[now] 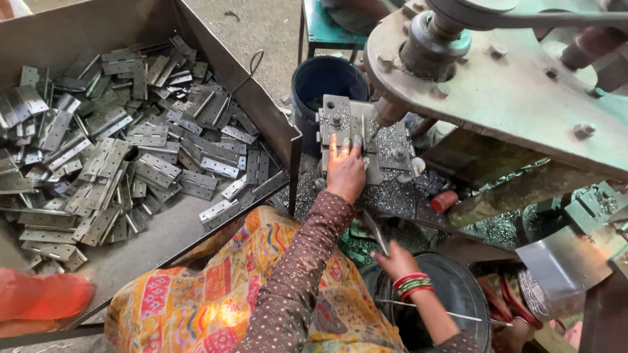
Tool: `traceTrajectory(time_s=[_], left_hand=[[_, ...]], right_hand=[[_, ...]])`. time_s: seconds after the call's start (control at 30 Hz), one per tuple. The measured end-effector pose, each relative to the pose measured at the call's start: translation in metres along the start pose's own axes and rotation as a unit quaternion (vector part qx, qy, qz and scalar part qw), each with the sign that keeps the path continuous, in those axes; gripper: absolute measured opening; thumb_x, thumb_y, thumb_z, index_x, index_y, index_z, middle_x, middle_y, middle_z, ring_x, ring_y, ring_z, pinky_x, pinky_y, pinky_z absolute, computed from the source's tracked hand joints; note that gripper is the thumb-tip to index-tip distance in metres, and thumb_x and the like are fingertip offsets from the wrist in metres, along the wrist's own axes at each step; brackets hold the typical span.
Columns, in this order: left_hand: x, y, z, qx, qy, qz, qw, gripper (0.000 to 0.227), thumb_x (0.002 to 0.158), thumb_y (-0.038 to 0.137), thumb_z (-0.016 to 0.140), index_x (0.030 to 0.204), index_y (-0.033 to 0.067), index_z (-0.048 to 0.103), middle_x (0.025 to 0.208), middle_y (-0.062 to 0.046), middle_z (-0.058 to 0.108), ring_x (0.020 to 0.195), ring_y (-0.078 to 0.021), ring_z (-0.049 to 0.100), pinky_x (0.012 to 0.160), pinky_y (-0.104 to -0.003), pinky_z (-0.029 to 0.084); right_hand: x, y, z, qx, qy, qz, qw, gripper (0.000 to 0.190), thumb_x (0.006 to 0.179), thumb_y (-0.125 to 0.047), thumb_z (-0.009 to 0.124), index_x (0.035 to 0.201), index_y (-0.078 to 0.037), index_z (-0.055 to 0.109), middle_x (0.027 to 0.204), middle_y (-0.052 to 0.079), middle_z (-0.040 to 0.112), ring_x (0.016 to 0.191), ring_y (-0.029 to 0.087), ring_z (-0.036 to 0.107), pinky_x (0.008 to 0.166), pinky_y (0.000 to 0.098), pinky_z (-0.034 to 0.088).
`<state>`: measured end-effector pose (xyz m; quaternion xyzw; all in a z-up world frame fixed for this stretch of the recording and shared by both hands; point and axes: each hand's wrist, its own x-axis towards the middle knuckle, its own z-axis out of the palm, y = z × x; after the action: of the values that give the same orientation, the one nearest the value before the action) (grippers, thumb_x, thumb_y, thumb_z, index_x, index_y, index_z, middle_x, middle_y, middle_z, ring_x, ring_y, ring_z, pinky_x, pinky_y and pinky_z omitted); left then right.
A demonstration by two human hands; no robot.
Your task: The person operates a manual punching machine to process metal hinge plates. They pick up a plate from a metal bin, place it into the machine's die, and pull a lever to activate the punch. The processed plate is then returned to the bin. This cycle is repeated continuously.
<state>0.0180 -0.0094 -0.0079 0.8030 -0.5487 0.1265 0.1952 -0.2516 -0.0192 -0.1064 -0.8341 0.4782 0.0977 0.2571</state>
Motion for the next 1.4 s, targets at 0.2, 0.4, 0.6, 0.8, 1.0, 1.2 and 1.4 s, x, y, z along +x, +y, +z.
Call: traceTrajectory(time_s=[0.2,0.4,0.6,0.8,1.0,1.2,1.4], left_hand=[[0.019,-0.002,-0.002,-0.005,-0.091,-0.031,0.995,0.03,0.095,0.021,0.055,0.084,0.0152,0.082,0.147,-0.006,0.057,0.138,-0.0269,0.05,0.124,-0.058,0.005],[0.02,-0.006,0.001,-0.011,-0.082,-0.015,0.996,0.026,0.093,0.019,0.056,0.087,0.0156,0.081,0.141,-0.008,0.061,0.138,-0.0279,0.049,0.124,-0.06,0.002],[0.017,-0.003,-0.024,0.014,-0.114,0.003,0.993,0.048,0.099,0.035,0.051,0.071,0.0097,0.082,0.146,-0.007,0.054,0.137,-0.0279,0.045,0.119,-0.058,0.005],[-0.068,0.035,-0.061,0.043,-0.02,0.034,0.998,0.026,0.087,0.022,0.059,0.102,0.0093,0.077,0.121,-0.011,0.065,0.136,-0.03,0.049,0.123,-0.062,0.017],[-0.09,0.034,-0.074,-0.045,0.118,0.1,0.987,0.02,0.092,0.018,0.061,0.108,0.0055,0.065,0.115,-0.009,0.063,0.124,-0.0286,0.059,0.119,-0.058,0.034],[-0.067,0.026,-0.087,-0.334,-0.063,-0.081,0.937,0.033,0.089,0.024,0.073,0.105,0.0005,0.056,0.108,-0.015,0.06,0.087,-0.0391,0.066,0.075,-0.05,0.053],[-0.041,0.007,-0.083,-0.168,0.099,-0.059,0.979,0.018,0.085,0.008,0.066,0.1,0.0031,0.057,0.103,-0.014,0.059,0.077,-0.0331,0.067,0.068,-0.044,0.055]], right_hand=[[-0.011,-0.01,-0.015,-0.046,0.033,0.002,0.998,0.055,0.087,-0.06,0.064,0.102,-0.007,0.062,0.086,0.024,0.073,0.085,0.042,0.073,0.076,0.0507,0.057],[-0.019,0.005,0.058,0.009,0.117,0.013,0.993,0.048,0.09,-0.051,0.061,0.11,-0.007,0.06,0.082,0.025,0.072,0.081,0.046,0.07,0.072,0.0545,0.056],[-0.014,-0.014,-0.018,-0.059,0.047,0.014,0.997,0.051,0.09,-0.056,0.063,0.101,-0.007,0.063,0.083,0.024,0.072,0.082,0.045,0.07,0.072,0.0555,0.055],[-0.035,-0.066,-0.068,-0.119,0.081,-0.026,0.989,0.052,0.09,-0.059,0.061,0.099,-0.007,0.062,0.082,0.023,0.073,0.081,0.043,0.072,0.071,0.0547,0.056],[-0.045,-0.07,-0.073,-0.102,0.099,-0.027,0.99,0.049,0.089,-0.055,0.065,0.094,-0.007,0.062,0.083,0.023,0.072,0.083,0.044,0.07,0.073,0.0553,0.055],[-0.047,-0.07,-0.07,-0.082,0.068,-0.029,0.994,0.048,0.09,-0.055,0.064,0.094,-0.007,0.061,0.082,0.022,0.072,0.082,0.044,0.07,0.073,0.0556,0.054],[-0.043,-0.065,-0.067,-0.086,0.092,-0.047,0.991,0.05,0.088,-0.057,0.064,0.096,-0.008,0.061,0.081,0.022,0.072,0.082,0.043,0.071,0.073,0.0548,0.054]])
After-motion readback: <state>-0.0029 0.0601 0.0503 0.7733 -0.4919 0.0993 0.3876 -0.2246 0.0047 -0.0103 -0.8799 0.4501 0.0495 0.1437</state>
